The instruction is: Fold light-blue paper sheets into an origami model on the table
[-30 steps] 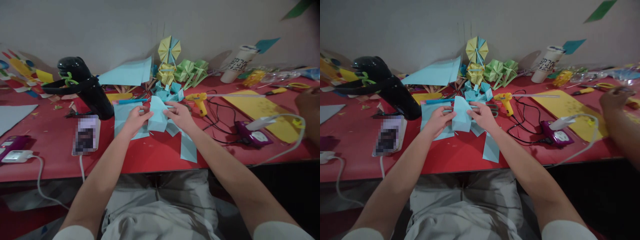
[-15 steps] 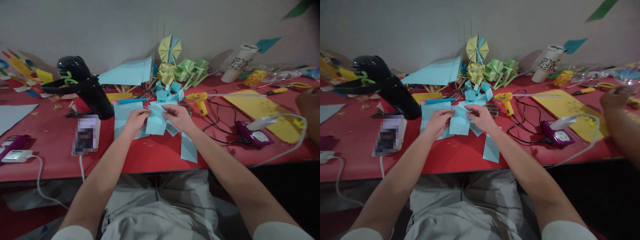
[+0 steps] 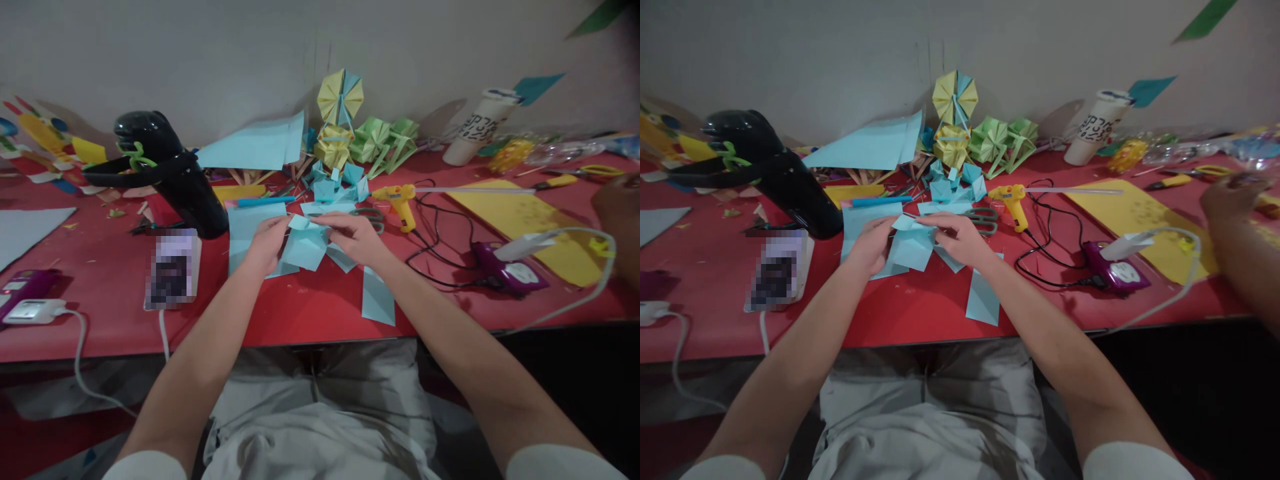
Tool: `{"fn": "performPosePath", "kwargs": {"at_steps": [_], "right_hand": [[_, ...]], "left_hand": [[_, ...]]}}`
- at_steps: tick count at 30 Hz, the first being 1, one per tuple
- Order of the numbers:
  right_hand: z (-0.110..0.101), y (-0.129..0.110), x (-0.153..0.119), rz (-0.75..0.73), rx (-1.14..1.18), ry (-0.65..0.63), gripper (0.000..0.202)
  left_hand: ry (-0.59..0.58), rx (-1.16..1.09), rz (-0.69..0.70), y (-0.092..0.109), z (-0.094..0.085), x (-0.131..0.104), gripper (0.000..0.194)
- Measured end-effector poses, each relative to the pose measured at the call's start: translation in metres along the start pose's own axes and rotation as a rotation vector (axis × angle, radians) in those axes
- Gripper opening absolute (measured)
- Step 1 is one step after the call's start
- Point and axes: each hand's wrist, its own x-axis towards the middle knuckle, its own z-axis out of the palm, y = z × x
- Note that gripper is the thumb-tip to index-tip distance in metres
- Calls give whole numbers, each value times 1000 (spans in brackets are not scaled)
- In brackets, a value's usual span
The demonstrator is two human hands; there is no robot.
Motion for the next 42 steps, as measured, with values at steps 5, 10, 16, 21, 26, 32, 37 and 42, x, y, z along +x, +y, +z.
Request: {"fn": "performPosePath", "kwargs": {"at_steps": [5, 10, 16, 21, 26, 32, 37, 42], "right_hand": [[1, 3, -1, -45, -44, 22, 40], [0, 4, -1, -77, -128, 19, 36], [1, -2, -1, -3, -59, 19, 27], [1, -5, 1, 126, 11, 51, 34], [1, -8, 2, 230, 101, 5, 37], [1, -7, 3, 305, 147, 2, 28], [-1, -6, 4, 325, 207, 70, 26], [-2, -5, 4, 335, 261, 57, 30]], "left_hand": [[-127, -20, -24, 2, -2, 1, 36], [-127, 86, 29, 2, -5, 0, 23], [-234, 280, 153, 1, -6, -2, 14], [-371, 357, 187, 0, -2, -6, 24], [-474, 408, 168, 0, 1, -11, 48], [-489, 404, 167, 3, 2, -15, 42], [-369, 408, 201, 2, 1, -10, 25], [-324, 392, 236, 5, 0, -12, 23]]}}
